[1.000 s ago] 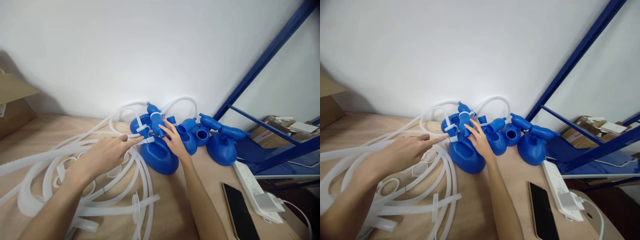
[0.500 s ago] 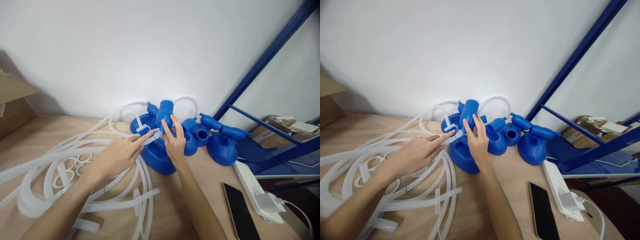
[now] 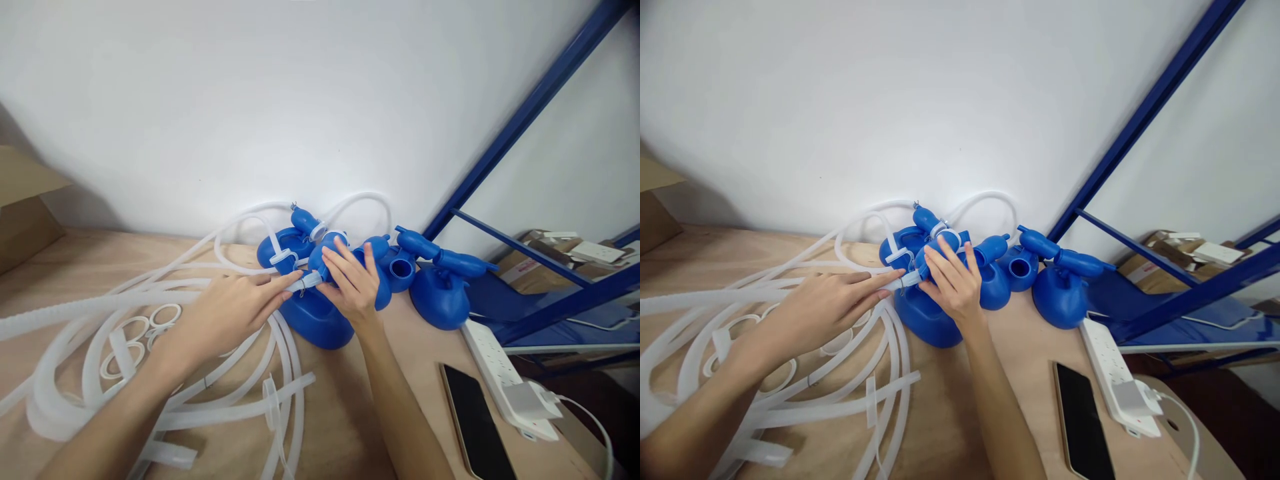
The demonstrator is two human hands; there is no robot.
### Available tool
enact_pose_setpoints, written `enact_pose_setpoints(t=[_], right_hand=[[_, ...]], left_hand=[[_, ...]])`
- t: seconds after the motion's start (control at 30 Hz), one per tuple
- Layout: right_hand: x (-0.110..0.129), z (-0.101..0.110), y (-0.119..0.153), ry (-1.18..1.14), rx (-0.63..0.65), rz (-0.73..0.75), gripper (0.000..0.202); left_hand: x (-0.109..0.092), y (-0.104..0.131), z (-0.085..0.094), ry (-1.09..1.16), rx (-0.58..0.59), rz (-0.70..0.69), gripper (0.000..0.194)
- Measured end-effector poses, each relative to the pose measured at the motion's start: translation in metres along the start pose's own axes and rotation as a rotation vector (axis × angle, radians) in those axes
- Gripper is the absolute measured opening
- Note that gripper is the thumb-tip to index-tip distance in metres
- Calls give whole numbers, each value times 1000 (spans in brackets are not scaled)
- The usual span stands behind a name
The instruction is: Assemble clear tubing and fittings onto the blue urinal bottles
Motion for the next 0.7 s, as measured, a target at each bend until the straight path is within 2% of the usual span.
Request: enact_pose_setpoints(t=[0.23,0.4,0.57,0.7], right_hand=[[18,-5,-5,-29,12,8,21],[36,-7,-5,-40,-15,14,13],[40,-10,0,20,5,34,10],[41,-10,-1,-9,52,31,11]], left_hand=[[-11,0,3,-133,-77,-10,41],[-18,-5,2,-285,-72,25,36],[-18,-7,2,-261,-117,2,23],[-16,-7,-2,-198,-158,-31,20]])
Point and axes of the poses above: each hand's wrist, its own y-axis away from the middle knuckle, its own z-axis out of the back of the hand, x = y × z, the point moved 4 cm from there along -y, towards the middle knuckle, and after that the axes turned 8 degrees about -z, right-handed, at the moved point
